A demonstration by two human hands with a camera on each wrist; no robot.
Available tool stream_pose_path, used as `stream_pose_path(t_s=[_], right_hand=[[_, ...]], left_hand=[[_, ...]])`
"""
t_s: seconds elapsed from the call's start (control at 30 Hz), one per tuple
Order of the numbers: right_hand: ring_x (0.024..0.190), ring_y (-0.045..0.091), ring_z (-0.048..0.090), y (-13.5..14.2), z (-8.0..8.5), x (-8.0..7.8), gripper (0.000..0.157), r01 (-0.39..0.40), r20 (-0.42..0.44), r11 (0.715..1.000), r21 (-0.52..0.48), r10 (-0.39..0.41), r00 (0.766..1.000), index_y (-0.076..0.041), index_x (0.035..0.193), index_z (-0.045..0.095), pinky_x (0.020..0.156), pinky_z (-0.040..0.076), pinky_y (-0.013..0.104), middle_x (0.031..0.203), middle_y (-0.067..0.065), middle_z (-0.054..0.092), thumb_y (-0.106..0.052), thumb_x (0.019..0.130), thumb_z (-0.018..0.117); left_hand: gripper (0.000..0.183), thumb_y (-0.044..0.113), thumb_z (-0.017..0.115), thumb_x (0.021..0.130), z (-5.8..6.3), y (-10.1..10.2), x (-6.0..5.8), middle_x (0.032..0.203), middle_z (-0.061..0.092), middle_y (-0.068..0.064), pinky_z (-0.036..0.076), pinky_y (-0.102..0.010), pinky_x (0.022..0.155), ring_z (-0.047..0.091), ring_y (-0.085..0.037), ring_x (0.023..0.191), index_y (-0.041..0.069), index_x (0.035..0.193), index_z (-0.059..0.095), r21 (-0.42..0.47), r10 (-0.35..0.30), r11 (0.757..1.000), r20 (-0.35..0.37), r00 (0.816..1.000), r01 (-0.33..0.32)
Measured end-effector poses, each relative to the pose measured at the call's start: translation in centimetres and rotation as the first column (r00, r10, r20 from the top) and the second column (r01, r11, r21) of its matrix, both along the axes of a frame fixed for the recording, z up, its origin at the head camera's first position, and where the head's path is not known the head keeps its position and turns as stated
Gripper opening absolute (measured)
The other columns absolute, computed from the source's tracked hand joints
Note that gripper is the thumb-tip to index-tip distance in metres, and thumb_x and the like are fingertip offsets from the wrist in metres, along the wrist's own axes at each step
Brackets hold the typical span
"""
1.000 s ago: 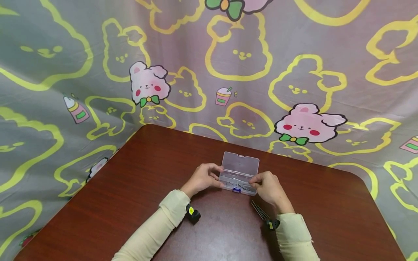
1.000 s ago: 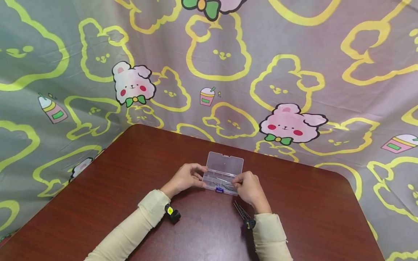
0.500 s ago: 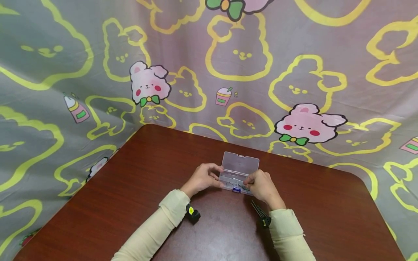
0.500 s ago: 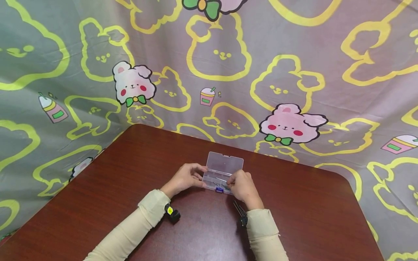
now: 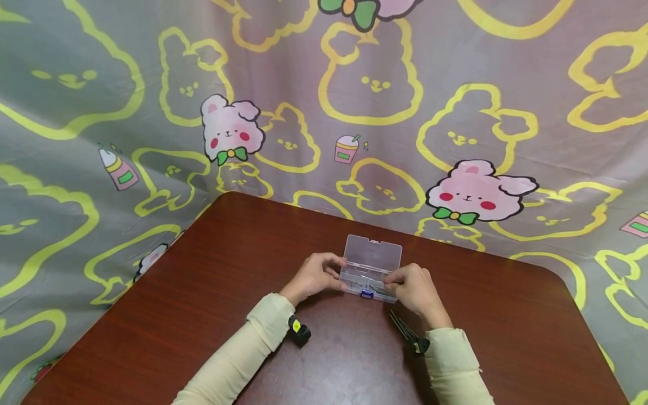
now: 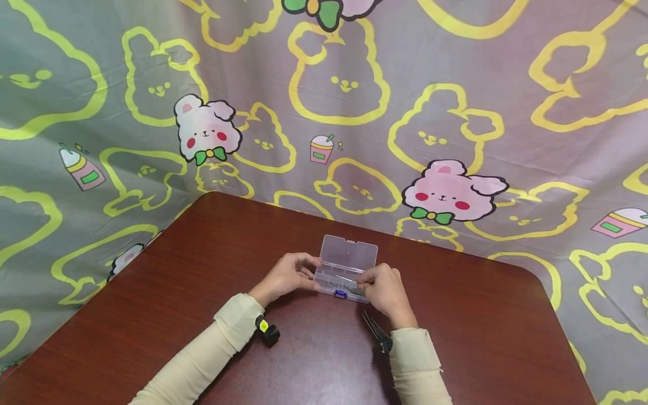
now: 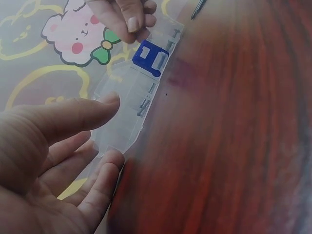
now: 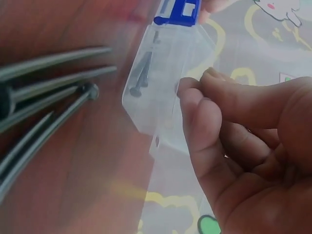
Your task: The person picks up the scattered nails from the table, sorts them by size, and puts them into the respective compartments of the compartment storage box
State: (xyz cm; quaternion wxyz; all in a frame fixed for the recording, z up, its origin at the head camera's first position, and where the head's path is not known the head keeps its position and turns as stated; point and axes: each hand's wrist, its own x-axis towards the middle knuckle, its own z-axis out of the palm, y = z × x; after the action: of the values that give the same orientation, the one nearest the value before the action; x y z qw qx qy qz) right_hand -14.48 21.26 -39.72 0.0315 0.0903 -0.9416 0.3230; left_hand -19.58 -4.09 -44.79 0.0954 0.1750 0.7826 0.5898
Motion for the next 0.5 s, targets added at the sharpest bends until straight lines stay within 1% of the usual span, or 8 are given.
stream_pose_path(t_s=[0.2, 0.33, 0.5], right_hand=[[0.068, 0.016, 0.061, 1.3, 0.2, 0.7, 0.01, 0.057, 0.074, 0.997, -0.054, -0.053, 0.996, -0.004, 0.09, 0.08, 0.057, 0.05, 0.031, 0.09, 0.007, 0.074, 0.003, 0.084, 0.075], [0.07, 0.017, 0.061, 2.1, 0.3, 1.1, 0.008, 0.075, 0.104, 0.996, -0.055, -0.069, 0.992, -0.004, 0.092, 0.08, 0.06, 0.05, 0.032, 0.089, 0.005, 0.074, -0.001, 0.085, 0.076], [0.073, 0.017, 0.06, 2.9, 0.0, 1.7, 0.003, 0.079, 0.124, 0.996, -0.043, -0.073, 0.99, -0.006, 0.086, 0.079, 0.063, 0.05, 0.033, 0.083, 0.002, 0.072, -0.009, 0.085, 0.079]], left_hand=[[0.05, 0.0, 0.093, 0.066, 0.1, 0.0, 0.1, 0.128, 0.068, -0.004, 0.056, -0.029, 0.068, 0.067, -0.027, 0.089, 0.002, 0.111, 0.072, -0.005, -0.001, 1.0, 0.008, 1.0, 0.001], [0.05, -0.001, 0.093, 0.066, 0.1, 0.0, 0.0, 0.129, 0.067, -0.006, 0.056, -0.029, 0.068, 0.067, -0.028, 0.089, 0.001, 0.111, 0.072, 0.007, -0.003, 1.0, 0.005, 1.0, 0.003], [0.05, -0.001, 0.093, 0.066, -0.2, 0.0, -0.1, 0.129, 0.067, -0.006, 0.056, -0.029, 0.068, 0.067, -0.029, 0.089, 0.001, 0.111, 0.072, 0.009, -0.008, 1.0, 0.0, 1.0, 0.008]])
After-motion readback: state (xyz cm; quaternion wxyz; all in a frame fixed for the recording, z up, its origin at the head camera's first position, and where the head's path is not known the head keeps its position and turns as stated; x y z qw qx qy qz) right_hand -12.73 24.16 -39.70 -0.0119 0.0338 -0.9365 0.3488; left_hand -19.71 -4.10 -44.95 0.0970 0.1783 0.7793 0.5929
